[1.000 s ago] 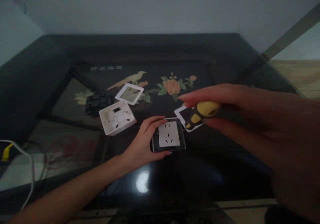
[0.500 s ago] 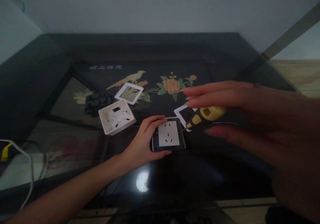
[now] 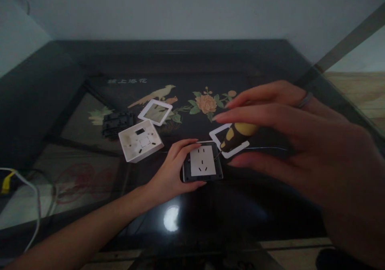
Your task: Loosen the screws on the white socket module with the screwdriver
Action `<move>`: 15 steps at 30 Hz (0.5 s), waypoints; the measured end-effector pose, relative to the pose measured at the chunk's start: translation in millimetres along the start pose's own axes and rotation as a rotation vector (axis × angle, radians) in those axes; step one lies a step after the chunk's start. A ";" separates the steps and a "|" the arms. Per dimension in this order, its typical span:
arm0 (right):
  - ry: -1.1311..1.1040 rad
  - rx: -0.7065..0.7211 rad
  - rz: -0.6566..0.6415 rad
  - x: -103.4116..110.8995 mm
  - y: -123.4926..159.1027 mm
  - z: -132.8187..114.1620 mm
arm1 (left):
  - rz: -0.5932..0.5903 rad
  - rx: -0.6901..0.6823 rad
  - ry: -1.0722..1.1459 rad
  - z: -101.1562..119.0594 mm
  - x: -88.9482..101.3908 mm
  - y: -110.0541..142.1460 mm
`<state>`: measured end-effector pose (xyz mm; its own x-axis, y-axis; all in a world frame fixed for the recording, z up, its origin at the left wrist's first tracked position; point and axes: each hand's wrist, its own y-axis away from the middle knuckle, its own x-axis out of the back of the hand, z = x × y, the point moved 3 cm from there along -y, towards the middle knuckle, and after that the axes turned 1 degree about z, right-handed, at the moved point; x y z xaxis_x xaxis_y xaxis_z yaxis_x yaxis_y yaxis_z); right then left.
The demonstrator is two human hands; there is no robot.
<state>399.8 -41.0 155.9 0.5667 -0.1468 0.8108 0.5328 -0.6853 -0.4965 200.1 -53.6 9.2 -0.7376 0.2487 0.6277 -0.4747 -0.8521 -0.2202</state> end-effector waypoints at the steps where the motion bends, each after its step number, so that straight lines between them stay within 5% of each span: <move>1: 0.051 -0.012 0.048 -1.2 -1.1 -1.0 | 0.002 -0.001 -0.002 -0.1 0.0 0.0; 4: 0.098 -0.003 0.098 -1.6 -2.9 -2.2 | 0.001 -0.005 -0.002 -0.3 -0.1 0.4; 9: -0.036 0.040 -0.105 0.6 -2.1 2.3 | -0.003 0.003 -0.001 0.5 0.5 0.6; 15: 0.068 0.055 0.029 -6.7 -4.2 2.2 | -0.014 0.025 0.009 0.9 0.9 0.3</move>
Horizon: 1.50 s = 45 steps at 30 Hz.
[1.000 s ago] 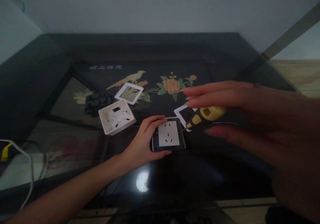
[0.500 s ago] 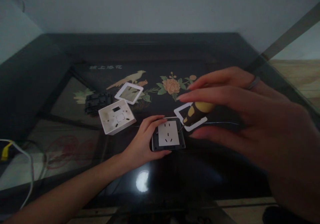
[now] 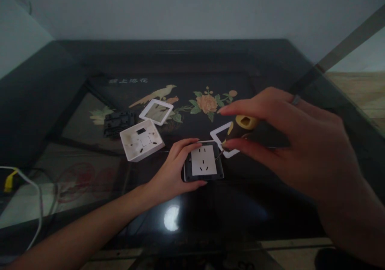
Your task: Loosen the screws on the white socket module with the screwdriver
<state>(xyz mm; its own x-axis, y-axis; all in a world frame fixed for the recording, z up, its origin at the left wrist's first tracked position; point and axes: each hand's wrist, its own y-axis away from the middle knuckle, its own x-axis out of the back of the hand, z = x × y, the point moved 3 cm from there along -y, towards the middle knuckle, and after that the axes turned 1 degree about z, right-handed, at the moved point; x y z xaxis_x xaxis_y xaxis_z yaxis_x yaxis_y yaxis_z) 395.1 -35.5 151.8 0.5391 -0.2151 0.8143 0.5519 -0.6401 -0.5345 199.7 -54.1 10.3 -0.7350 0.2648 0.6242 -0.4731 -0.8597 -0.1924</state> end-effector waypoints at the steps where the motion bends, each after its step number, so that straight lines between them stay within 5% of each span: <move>1: -0.013 -0.011 -0.007 0.6 0.0 0.3 | -0.003 0.000 0.006 0.2 0.1 0.1; 5: -0.201 -0.193 0.031 15.5 0.0 11.4 | -0.026 -0.014 0.026 1.8 0.5 0.4; 10: -0.293 -0.362 0.320 17.4 -3.2 50.0 | -0.030 -0.056 0.009 3.8 1.1 0.9; 16: -0.540 -0.511 0.150 -57.0 -2.7 107.0 | -0.022 -0.141 -0.109 4.8 -0.7 1.7; 21: -0.670 -0.614 0.069 -102.2 10.0 126.1 | -0.042 -0.157 -0.133 4.7 -1.5 2.2; 35: -0.400 -0.351 -0.185 -117.2 13.9 122.7 | 0.009 -0.184 -0.044 7.5 4.8 4.4; 40: -0.376 -0.235 -0.165 -83.8 -0.7 97.8 | 0.120 -0.129 0.157 9.9 18.9 4.6; 45: -0.619 0.019 -0.333 -50.5 -7.9 48.0 | 0.207 0.022 0.437 7.8 31.2 4.0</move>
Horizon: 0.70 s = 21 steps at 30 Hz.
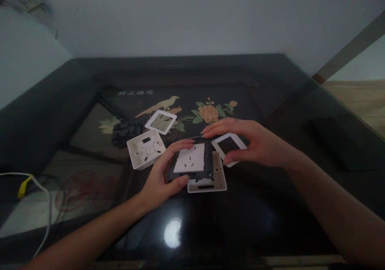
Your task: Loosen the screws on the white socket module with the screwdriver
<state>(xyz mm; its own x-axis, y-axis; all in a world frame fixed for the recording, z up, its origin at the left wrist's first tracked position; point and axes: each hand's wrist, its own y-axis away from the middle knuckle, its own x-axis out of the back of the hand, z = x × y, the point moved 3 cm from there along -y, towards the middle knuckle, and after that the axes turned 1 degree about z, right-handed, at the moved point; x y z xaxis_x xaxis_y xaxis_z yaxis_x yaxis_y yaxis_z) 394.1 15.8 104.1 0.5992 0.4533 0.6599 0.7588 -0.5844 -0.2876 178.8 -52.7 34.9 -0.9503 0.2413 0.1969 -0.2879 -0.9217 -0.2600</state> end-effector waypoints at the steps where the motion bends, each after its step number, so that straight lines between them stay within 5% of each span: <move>1: -0.002 0.040 -0.047 -4.2 0.3 -8.0 | 0.017 0.036 0.058 -1.2 1.2 -0.1; 4: 0.084 0.080 -0.105 -20.5 1.4 -18.8 | 0.043 0.129 0.257 -5.0 0.6 -0.6; 12: 0.118 0.124 0.028 -34.7 2.5 -23.1 | -0.090 0.247 0.621 -4.0 -12.4 -3.9; 21: -0.335 -0.267 0.205 -30.7 -0.8 -20.9 | -0.055 0.184 0.277 -5.2 -4.4 -2.8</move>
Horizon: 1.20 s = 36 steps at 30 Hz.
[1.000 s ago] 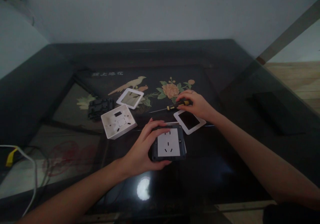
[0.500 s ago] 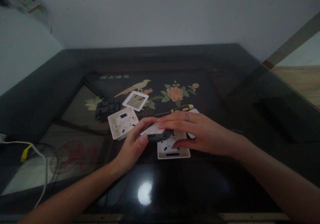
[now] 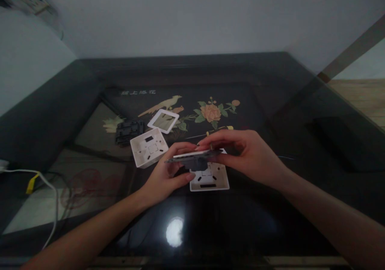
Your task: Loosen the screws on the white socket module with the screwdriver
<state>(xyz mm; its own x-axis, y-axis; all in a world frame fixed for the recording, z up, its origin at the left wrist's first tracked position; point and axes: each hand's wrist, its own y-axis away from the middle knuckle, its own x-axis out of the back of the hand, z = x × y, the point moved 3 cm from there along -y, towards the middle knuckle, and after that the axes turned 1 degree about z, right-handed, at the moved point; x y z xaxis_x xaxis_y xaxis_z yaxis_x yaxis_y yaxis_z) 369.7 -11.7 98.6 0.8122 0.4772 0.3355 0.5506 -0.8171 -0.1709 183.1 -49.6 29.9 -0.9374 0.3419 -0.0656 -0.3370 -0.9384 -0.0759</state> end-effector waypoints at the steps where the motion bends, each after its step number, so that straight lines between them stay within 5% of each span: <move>1: -0.046 -0.024 0.005 -0.4 -0.3 1.4 | 0.023 -0.008 -0.032 0.4 -0.4 0.1; 20: -0.140 -0.060 0.117 -9.0 1.2 8.2 | 0.279 -0.283 -0.224 -7.3 6.8 6.3; 31: -0.094 -0.142 0.014 -5.1 -3.2 16.7 | 0.242 -0.245 -0.142 -5.5 3.2 4.5; 36: -0.066 -0.120 0.076 -6.9 -4.6 22.1 | 0.266 -0.201 -0.067 -2.0 2.2 0.7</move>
<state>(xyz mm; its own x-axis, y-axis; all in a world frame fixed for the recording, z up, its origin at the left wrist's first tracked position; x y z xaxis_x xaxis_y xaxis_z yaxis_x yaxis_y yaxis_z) 365.8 -4.2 76.5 0.8637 0.4293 0.2639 0.4632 -0.8826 -0.0805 180.9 -49.4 27.8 -0.9961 0.0760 -0.0445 -0.0618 -0.9636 -0.2603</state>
